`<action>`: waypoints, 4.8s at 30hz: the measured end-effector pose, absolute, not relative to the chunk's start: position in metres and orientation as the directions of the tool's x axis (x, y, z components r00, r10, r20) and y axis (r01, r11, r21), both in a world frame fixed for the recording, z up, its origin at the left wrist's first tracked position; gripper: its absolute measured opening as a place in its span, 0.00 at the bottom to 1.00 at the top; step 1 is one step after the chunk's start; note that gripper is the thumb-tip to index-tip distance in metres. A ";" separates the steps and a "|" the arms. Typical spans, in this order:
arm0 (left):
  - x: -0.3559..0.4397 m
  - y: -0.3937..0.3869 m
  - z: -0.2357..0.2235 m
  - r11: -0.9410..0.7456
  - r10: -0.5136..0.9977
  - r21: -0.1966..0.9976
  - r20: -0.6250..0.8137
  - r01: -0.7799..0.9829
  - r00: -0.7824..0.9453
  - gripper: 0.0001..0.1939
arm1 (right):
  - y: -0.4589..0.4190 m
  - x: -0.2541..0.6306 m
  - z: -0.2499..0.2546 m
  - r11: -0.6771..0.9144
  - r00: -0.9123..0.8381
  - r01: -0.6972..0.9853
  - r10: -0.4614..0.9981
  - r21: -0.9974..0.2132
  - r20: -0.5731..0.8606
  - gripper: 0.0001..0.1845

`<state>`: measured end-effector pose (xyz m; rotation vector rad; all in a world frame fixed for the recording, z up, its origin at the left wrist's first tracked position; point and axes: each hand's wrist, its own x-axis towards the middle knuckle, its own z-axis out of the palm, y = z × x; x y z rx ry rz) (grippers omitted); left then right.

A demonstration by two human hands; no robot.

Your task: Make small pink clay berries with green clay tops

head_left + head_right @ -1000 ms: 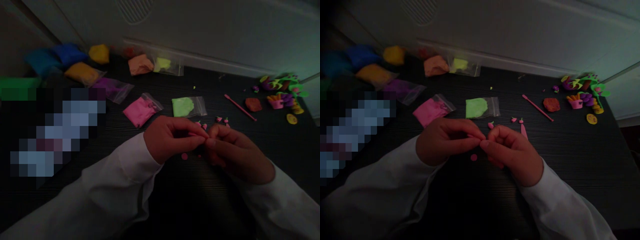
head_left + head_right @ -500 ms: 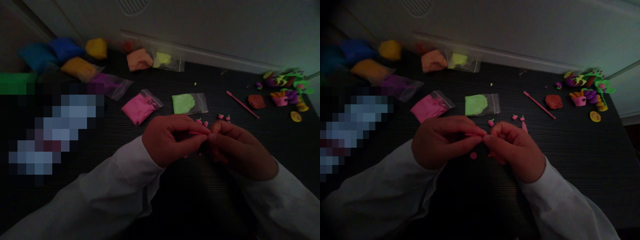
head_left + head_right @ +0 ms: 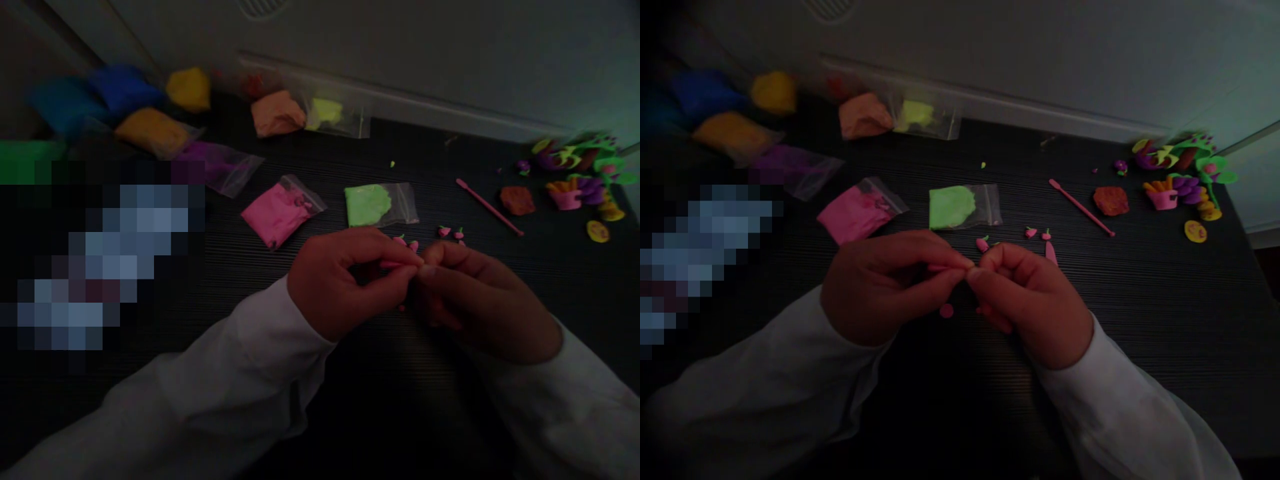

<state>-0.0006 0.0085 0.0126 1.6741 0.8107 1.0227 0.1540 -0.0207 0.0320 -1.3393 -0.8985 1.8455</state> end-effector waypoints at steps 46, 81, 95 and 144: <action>0.002 0.010 0.009 0.056 0.877 0.998 -0.045 -0.009 0.478 0.11 | -0.030 0.142 0.036 -0.092 0.112 0.441 0.993 -0.893 -0.047 0.06; 0.000 0.006 0.011 0.009 0.895 1.000 -0.013 0.010 0.447 0.08 | -0.026 0.147 0.039 -0.209 0.060 0.343 0.978 -0.916 -0.201 0.07; 0.003 0.006 0.014 0.083 0.899 0.995 -0.095 0.046 0.428 0.06 | -0.028 0.142 0.032 -0.014 0.108 0.572 0.992 -0.820 0.059 0.06; -0.001 0.014 0.008 -0.102 0.877 0.989 0.038 0.108 0.479 0.06 | -0.027 0.155 0.037 0.013 0.038 0.559 0.998 -0.829 0.041 0.04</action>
